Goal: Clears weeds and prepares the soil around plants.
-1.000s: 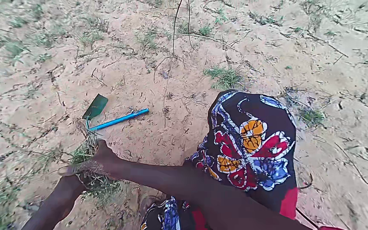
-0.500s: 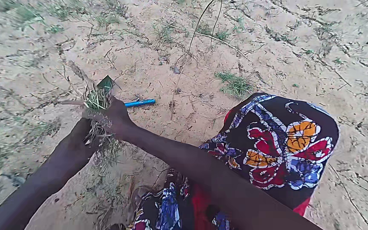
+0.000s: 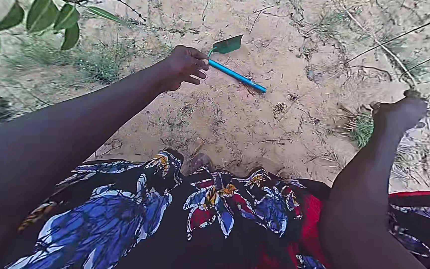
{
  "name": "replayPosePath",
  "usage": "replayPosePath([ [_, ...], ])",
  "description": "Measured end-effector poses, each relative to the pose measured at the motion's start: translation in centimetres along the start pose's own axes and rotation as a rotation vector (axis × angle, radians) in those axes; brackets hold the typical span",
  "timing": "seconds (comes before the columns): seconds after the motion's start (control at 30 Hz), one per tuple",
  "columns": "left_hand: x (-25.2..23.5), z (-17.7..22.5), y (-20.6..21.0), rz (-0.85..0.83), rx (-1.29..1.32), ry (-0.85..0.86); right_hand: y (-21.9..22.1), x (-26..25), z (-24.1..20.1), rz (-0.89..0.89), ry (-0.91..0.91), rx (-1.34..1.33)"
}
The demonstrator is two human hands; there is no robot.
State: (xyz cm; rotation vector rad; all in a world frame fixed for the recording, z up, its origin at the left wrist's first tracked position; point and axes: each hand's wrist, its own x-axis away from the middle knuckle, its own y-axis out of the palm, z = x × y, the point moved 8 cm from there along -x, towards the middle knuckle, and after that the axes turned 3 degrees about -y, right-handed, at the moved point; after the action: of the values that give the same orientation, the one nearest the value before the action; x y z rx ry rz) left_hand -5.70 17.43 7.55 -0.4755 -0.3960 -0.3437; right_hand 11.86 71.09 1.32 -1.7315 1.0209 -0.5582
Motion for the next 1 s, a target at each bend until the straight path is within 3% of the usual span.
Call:
replayPosePath([
  [0.13,-0.3,-3.4,-3.4,-0.013,-0.254,-0.142,2.0,5.3,-12.4,-0.004,-0.428,-0.309],
  [0.23,0.7,-4.8,-4.3,-0.162,-0.523,-0.233,8.2,10.3,-22.0,-0.311,-0.744,-0.543],
  [0.3,1.0,-6.3,-4.3,-0.256,-0.62,-0.279,13.5,14.4,-26.1,-0.563,-0.815,-0.578],
  [0.37,0.4,-8.8,-3.8,-0.325,-0.688,-0.287,18.4,18.3,-28.2,-0.754,-0.852,-0.494],
  [0.47,-2.1,-13.9,-2.0,-0.383,-0.74,-0.273,23.4,23.4,-29.2,-0.895,-0.884,-0.346],
  [0.57,-3.0,-18.7,0.3,-0.428,-0.47,-0.435,26.1,27.2,-30.0,-0.923,-0.966,-0.253],
  [0.67,-4.4,-22.0,0.8,-0.435,-0.352,-0.462,28.5,30.4,-32.2,-0.849,-1.2,-0.122],
  [0.77,-6.2,-24.1,0.8,-0.272,-0.171,-0.415,30.8,33.2,-33.5,-0.803,-1.495,0.056],
  [0.83,-6.5,-24.8,1.0,-0.134,-0.016,-0.368,31.6,33.8,-34.2,-0.822,-1.569,0.04],
  [0.93,-5.3,-26.0,2.8,-0.017,0.144,-0.294,31.9,32.8,-35.7,-0.892,-1.432,-0.109],
  [1.0,-4.3,-26.9,4.2,0.009,0.174,-0.198,32.5,31.7,-37.1,-0.943,-1.259,-0.36],
])
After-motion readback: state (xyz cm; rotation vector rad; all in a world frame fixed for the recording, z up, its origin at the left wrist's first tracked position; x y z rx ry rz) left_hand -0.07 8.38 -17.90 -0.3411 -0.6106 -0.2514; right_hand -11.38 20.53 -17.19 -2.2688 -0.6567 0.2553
